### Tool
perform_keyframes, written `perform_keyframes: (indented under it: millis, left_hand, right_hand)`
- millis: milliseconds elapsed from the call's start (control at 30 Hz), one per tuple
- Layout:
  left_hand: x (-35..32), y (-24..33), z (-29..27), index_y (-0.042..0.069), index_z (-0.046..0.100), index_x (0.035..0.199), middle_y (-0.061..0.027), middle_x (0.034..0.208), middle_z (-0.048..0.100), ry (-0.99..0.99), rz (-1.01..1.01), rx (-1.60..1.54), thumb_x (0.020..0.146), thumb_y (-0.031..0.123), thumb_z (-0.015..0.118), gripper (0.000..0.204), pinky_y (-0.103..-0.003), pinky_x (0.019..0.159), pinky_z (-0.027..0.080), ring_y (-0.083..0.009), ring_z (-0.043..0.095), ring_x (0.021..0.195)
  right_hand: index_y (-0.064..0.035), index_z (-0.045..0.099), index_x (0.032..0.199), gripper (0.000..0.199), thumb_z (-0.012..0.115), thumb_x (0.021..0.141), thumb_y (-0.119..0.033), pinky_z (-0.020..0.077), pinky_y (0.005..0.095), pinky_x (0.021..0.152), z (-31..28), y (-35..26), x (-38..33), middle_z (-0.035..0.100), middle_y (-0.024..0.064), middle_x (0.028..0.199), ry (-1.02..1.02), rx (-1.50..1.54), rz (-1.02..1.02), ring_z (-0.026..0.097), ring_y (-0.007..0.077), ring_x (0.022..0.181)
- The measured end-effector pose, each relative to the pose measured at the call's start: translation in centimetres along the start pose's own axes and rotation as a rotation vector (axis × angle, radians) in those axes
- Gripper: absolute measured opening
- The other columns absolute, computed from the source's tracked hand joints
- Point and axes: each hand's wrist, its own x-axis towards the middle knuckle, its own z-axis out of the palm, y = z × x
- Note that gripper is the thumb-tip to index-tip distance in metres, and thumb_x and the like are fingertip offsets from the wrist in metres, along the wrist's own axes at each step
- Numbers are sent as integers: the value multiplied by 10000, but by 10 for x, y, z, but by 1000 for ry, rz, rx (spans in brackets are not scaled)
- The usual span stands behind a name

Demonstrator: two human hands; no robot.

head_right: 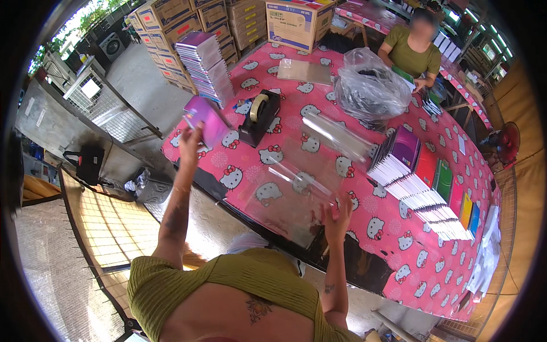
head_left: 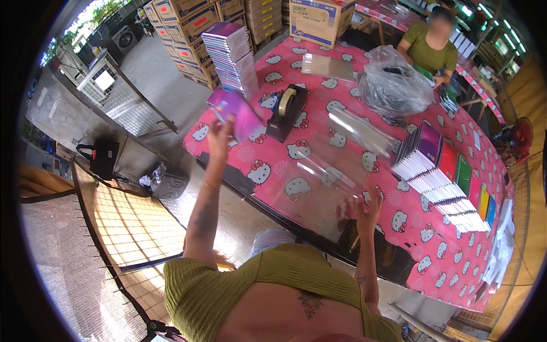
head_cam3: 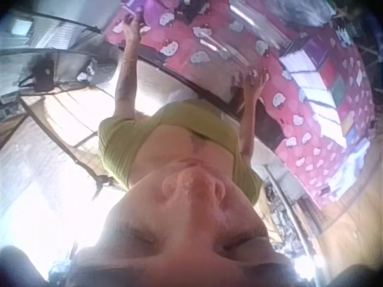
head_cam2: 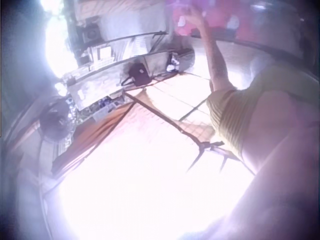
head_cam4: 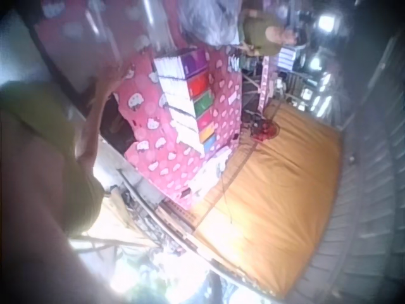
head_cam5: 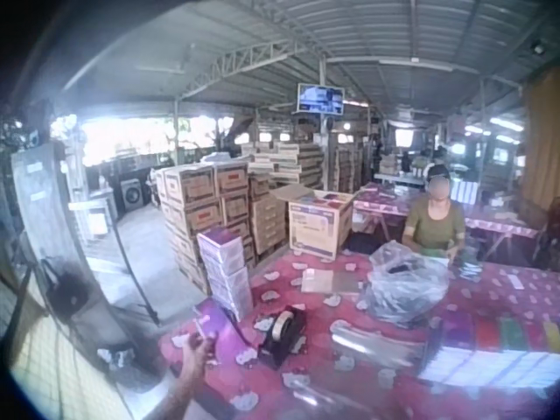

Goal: The person places notebooks into plastic bags, uses a tape dispenser to seal the bags, and organizes stacks of colored notebooks on a table.

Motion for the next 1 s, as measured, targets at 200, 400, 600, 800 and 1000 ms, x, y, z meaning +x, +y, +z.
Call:
perform_keyframes:
  millis: [200,400,600,800,1000]
  left_hand:
    - [182,-41,-37,-124,663,939,-180,851,662,324,-219,368,781,474,803,634,-417,552,601,-294,710,707]
    - [235,-94,-39,-61,669,1046,-150,958,669,277,-389,-127,828,438,758,551,-410,688,560,-270,685,841]
    - [207,-110,8,-59,581,1227,-130,1067,653,53,-234,-264,852,413,733,622,-364,766,542,-229,653,898]
    - [214,-104,28,-92,494,1329,-111,1071,634,245,-401,104,876,326,700,650,-388,697,527,-231,631,827]
    - [170,-86,18,-45,533,1311,-280,1173,596,766,236,741,869,539,677,746,-509,851,508,-390,609,1006]
  right_hand:
    - [-38,600,1233,341,673,915,-139,428,434,1010,4,43,-36,561,175,1266,190,-193,131,534,359,1196]
    - [-39,617,1198,308,664,919,-161,447,443,979,8,40,-38,585,179,1208,194,-189,140,558,367,1150]
    - [-27,617,1196,330,672,910,-184,453,440,973,-2,39,-44,599,174,1205,201,-235,162,570,363,1137]
    - [-26,609,1211,358,671,917,-222,451,429,977,-3,43,-48,601,167,1207,183,-196,168,570,347,1140]
    - [-38,556,1293,430,683,905,-171,423,432,1025,-25,41,-38,532,178,1291,192,305,381,526,362,1200]
